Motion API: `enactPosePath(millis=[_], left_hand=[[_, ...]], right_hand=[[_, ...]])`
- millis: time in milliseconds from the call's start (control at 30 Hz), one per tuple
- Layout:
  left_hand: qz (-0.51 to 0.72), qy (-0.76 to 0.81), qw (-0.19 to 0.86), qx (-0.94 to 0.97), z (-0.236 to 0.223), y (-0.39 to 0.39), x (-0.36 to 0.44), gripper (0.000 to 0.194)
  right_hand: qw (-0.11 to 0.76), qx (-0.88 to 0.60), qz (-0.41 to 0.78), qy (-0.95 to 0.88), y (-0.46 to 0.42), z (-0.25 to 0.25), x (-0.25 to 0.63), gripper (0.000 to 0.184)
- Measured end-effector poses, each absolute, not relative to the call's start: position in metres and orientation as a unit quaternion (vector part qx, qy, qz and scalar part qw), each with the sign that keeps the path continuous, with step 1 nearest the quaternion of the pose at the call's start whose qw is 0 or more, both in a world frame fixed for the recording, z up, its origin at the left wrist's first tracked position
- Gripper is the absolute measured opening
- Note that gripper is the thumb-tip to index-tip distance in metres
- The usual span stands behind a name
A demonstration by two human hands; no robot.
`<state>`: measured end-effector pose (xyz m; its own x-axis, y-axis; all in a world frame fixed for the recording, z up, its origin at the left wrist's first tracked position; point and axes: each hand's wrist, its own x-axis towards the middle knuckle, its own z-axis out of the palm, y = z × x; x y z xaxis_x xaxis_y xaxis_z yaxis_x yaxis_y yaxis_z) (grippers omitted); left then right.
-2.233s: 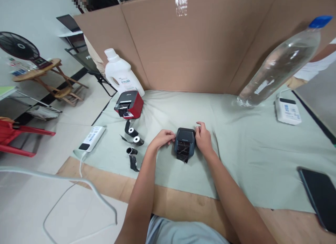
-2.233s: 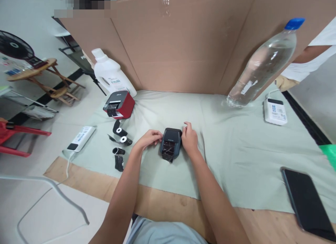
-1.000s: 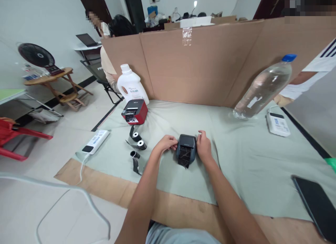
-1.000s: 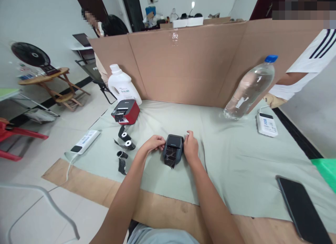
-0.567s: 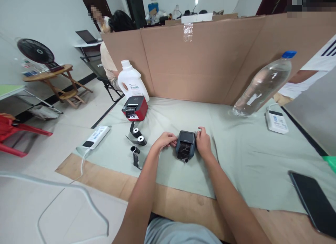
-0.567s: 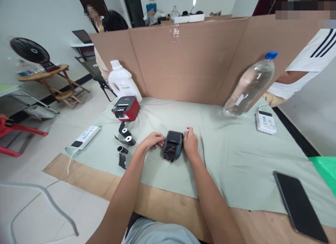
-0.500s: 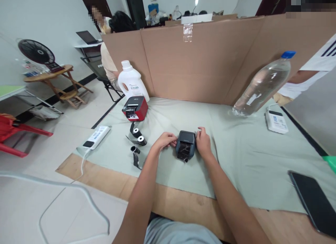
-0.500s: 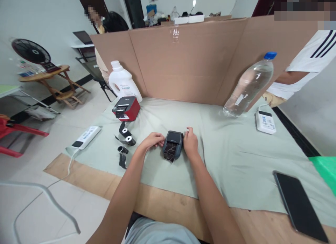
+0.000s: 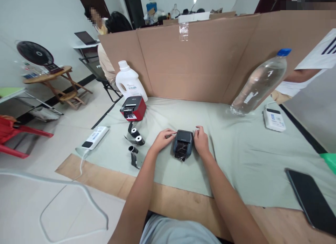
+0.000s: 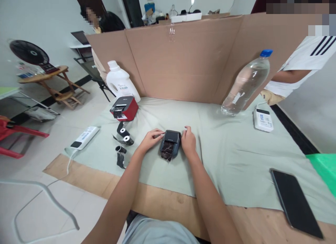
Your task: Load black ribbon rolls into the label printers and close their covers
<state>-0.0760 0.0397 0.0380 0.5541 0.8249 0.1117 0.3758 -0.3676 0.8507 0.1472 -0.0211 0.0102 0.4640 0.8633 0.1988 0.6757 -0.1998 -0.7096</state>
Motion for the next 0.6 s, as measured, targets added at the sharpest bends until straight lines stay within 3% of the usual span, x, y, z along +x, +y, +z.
enactPosePath(millis=[600], left_hand=[[0.253,0.350,0.535,0.726,0.0287,0.0487,-0.0788,0.062]], right_hand=[[0.370,-0.768,0.141,-0.503,-0.0211,0.0131,0.1478,0.042]])
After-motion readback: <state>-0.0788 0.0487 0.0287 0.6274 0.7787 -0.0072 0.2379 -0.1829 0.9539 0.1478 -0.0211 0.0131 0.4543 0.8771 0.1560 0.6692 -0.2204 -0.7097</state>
